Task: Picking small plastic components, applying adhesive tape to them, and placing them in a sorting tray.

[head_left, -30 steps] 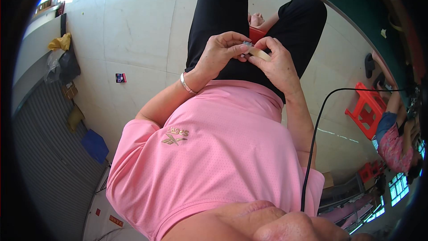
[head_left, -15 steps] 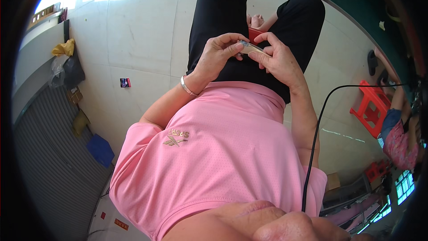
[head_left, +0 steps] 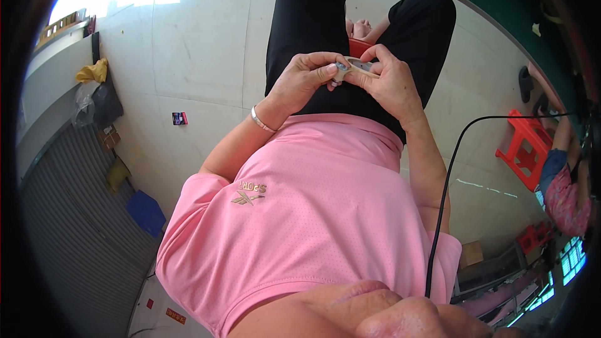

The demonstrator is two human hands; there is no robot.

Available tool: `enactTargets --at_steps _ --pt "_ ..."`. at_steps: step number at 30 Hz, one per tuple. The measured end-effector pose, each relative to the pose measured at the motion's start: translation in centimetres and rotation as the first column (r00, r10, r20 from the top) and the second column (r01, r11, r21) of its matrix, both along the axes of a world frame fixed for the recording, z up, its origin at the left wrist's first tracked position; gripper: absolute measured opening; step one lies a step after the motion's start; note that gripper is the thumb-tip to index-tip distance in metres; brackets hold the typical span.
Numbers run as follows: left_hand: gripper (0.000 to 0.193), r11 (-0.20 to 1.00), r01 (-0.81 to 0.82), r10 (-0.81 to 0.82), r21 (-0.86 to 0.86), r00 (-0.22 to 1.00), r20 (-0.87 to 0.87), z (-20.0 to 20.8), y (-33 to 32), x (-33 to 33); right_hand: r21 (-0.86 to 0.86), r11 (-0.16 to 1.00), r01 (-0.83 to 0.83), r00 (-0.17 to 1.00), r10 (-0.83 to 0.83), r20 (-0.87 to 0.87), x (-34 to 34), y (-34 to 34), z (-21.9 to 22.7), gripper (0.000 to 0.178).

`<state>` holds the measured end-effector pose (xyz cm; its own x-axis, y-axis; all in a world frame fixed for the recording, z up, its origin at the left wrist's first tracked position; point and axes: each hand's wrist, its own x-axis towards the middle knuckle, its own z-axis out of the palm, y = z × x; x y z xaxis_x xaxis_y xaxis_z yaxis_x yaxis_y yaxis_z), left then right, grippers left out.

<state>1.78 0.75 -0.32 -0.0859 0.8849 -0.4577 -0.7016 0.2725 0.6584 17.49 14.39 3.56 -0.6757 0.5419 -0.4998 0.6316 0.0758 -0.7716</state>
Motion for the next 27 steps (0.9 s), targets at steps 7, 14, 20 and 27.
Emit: enactTargets --at_steps 7,14,20,27 --pt "0.031 0.992 0.073 -0.072 0.101 0.997 -0.011 0.8 0.4 -0.9 -0.105 0.994 0.042 0.998 -0.046 -0.039 -0.2 0.5 0.8 0.067" --pt "0.021 0.995 0.040 -0.048 0.088 0.994 0.094 0.3 -0.2 -1.0 -0.081 0.996 0.023 0.999 -0.026 -0.041 -0.1 0.2 1.5 0.081" --pt "0.030 0.995 -0.026 0.026 0.100 1.000 -0.001 1.6 0.0 0.3 0.047 0.999 0.026 1.000 -0.027 0.010 -0.4 -0.4 1.5 0.105" --pt "0.034 0.995 -0.051 0.058 0.088 0.996 -0.069 0.8 -0.1 0.8 0.150 0.988 -0.026 0.997 0.037 -0.072 -0.1 -0.8 2.0 0.074"
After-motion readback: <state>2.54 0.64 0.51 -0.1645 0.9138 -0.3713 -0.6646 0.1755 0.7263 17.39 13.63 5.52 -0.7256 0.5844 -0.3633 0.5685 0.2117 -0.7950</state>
